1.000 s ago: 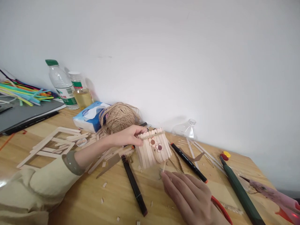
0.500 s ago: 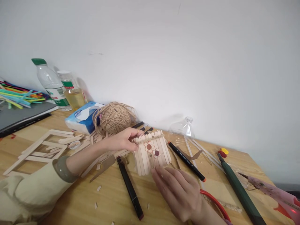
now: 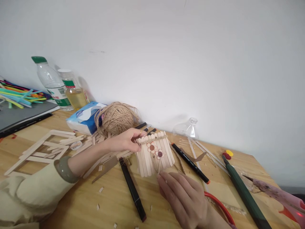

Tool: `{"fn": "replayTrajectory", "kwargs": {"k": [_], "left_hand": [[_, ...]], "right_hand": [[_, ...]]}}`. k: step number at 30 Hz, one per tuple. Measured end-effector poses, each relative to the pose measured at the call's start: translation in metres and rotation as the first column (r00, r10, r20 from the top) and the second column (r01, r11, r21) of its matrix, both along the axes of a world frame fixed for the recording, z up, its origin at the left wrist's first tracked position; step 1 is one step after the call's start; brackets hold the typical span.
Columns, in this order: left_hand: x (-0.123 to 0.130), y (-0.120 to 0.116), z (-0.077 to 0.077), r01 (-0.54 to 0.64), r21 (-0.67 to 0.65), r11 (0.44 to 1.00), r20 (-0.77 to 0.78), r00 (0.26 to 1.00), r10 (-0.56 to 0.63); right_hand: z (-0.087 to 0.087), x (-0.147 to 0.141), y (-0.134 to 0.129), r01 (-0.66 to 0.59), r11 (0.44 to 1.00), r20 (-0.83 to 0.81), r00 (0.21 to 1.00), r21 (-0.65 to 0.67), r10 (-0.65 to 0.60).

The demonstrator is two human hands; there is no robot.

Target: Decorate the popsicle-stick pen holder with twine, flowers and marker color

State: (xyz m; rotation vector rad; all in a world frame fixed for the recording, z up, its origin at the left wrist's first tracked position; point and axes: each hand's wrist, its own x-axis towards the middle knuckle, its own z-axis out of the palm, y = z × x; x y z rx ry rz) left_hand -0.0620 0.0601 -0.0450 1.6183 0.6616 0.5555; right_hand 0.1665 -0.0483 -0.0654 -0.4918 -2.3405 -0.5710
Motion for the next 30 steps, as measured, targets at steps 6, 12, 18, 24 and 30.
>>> {"fn": "replayTrajectory", "kwargs": {"k": [6,12,18,24,30], "left_hand": [[0.001,-0.001,0.001,0.004,-0.036,0.999,0.022,1.000,-0.003],[0.006,-0.007,0.000,-0.003,-0.127,0.992,0.058,0.998,0.011],[0.010,-0.010,-0.001,-0.047,-0.179,0.983,0.083,0.995,0.062],[0.009,-0.011,-0.001,-0.050,-0.204,0.978,0.101,0.992,0.072],[0.010,-0.012,0.000,-0.027,-0.184,0.983,0.112,0.993,0.048]], "right_hand": [[-0.002,0.000,0.000,-0.004,0.999,0.009,1.000,-0.035,0.004],[0.002,-0.002,0.003,0.021,0.993,-0.010,1.000,-0.112,-0.023],[-0.005,-0.004,0.006,0.010,0.991,-0.204,0.978,-0.135,-0.038],[-0.002,-0.005,0.006,0.056,0.991,-0.202,0.976,-0.124,-0.080],[0.005,-0.008,0.006,0.053,0.997,-0.111,0.992,-0.048,-0.058]]}}
